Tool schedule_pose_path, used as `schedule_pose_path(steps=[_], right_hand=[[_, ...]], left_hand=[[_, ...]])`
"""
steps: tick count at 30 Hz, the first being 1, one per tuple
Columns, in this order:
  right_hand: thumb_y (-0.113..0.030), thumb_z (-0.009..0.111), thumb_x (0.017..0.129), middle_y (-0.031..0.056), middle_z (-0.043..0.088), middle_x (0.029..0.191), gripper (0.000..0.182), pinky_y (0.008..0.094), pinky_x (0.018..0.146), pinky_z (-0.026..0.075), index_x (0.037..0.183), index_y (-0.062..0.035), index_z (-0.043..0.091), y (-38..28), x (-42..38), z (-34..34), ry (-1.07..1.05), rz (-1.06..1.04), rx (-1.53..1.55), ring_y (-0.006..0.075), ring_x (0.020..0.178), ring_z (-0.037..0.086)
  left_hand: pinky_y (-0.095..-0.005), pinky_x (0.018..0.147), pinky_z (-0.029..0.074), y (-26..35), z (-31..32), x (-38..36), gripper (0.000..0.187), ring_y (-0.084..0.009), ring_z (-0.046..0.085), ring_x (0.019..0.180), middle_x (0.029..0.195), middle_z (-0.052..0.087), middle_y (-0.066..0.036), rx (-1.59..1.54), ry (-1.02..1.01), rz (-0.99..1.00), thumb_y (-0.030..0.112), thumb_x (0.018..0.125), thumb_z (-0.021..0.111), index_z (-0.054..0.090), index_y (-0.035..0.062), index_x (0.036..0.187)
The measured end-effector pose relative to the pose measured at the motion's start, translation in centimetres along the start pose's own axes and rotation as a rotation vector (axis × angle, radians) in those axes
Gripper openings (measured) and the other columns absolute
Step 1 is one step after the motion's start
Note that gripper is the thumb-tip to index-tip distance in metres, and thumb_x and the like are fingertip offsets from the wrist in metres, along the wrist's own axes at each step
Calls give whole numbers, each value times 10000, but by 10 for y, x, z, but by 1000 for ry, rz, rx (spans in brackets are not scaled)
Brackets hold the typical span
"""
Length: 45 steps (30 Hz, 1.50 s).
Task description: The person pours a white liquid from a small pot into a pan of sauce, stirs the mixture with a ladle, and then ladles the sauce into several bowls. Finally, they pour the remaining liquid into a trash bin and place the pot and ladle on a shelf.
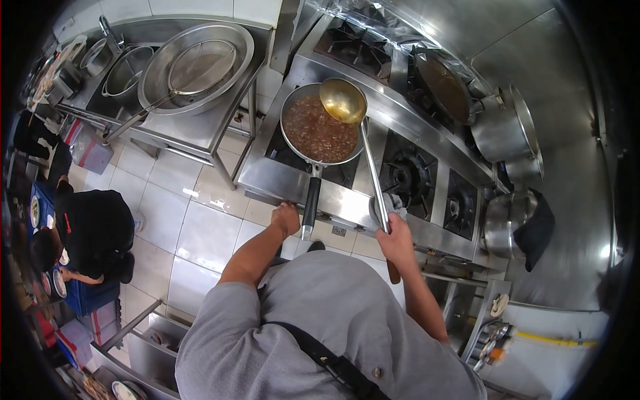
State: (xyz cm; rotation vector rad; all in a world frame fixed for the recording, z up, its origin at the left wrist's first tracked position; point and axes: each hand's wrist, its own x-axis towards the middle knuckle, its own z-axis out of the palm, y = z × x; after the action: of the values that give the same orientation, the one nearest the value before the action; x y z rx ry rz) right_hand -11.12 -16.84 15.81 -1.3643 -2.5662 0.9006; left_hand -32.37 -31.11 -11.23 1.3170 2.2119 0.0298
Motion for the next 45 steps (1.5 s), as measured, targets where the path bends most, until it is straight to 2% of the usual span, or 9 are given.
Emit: schedule_pose_path(steps=[9,18,22,24,25,27,33,37,45], right_hand=[[-130,618,781,191,581,730,194,409,660,474,888,16,547,-5,-5,-2,-13,22,10,310,664,581],[-120,614,795,197,579,727,214,415,661,478,960,7,569,-9,-18,-9,67,13,26,331,661,588],[-96,603,803,187,573,734,197,383,652,478,967,9,573,-7,-17,-5,122,29,22,280,649,569],[-141,611,812,220,619,782,227,439,690,493,1000,-20,569,-5,-15,-3,110,65,-12,396,736,632],[-141,611,812,220,619,782,227,439,690,493,1000,-20,569,-1,-14,-2,110,66,-3,396,736,632],[-144,603,814,220,630,796,217,441,698,496,989,-21,569,11,-10,5,73,40,-7,398,753,639],[-135,599,794,222,598,774,228,422,690,485,964,14,564,29,7,9,26,-11,17,385,715,599],[-144,601,788,226,598,776,231,431,687,483,946,17,552,38,22,1,36,-84,60,390,724,605],[-140,595,783,238,593,755,194,453,671,472,896,2,526,56,51,-41,-81,-169,24,419,722,604]], left_hand=[[-561,887,473,6,-9,-12,526,-374,604,1118,1317,555,-266,263,-5,40,242,907,488,493,-44,1350],[-503,943,474,-13,-12,-14,511,-348,567,1205,1440,469,-210,46,-33,-16,193,897,479,479,-21,1361],[-497,947,484,-13,-16,-15,451,-332,609,1139,1348,548,-217,-65,-14,27,196,886,495,528,-2,1290],[-505,909,514,-19,-29,-18,357,-318,658,1001,1134,656,-172,-1023,-233,153,275,939,512,571,29,1191],[-505,909,514,-7,-43,-33,357,-318,658,1001,1134,656,-172,-1014,-234,149,275,939,512,571,29,1191],[-410,726,555,23,-133,-86,348,-254,662,790,888,655,-82,-2166,-464,-122,367,964,563,594,81,1159],[-294,493,420,38,-134,-72,252,-128,513,565,685,546,-4,-2202,-623,-28,331,976,593,533,104,883],[-270,391,310,48,-132,-74,263,-89,408,445,606,456,27,-2010,-403,-106,189,927,665,459,120,779],[-267,363,298,84,-117,-104,286,-83,375,406,565,413,20,-2033,-175,-184,127,918,669,428,116,765]])
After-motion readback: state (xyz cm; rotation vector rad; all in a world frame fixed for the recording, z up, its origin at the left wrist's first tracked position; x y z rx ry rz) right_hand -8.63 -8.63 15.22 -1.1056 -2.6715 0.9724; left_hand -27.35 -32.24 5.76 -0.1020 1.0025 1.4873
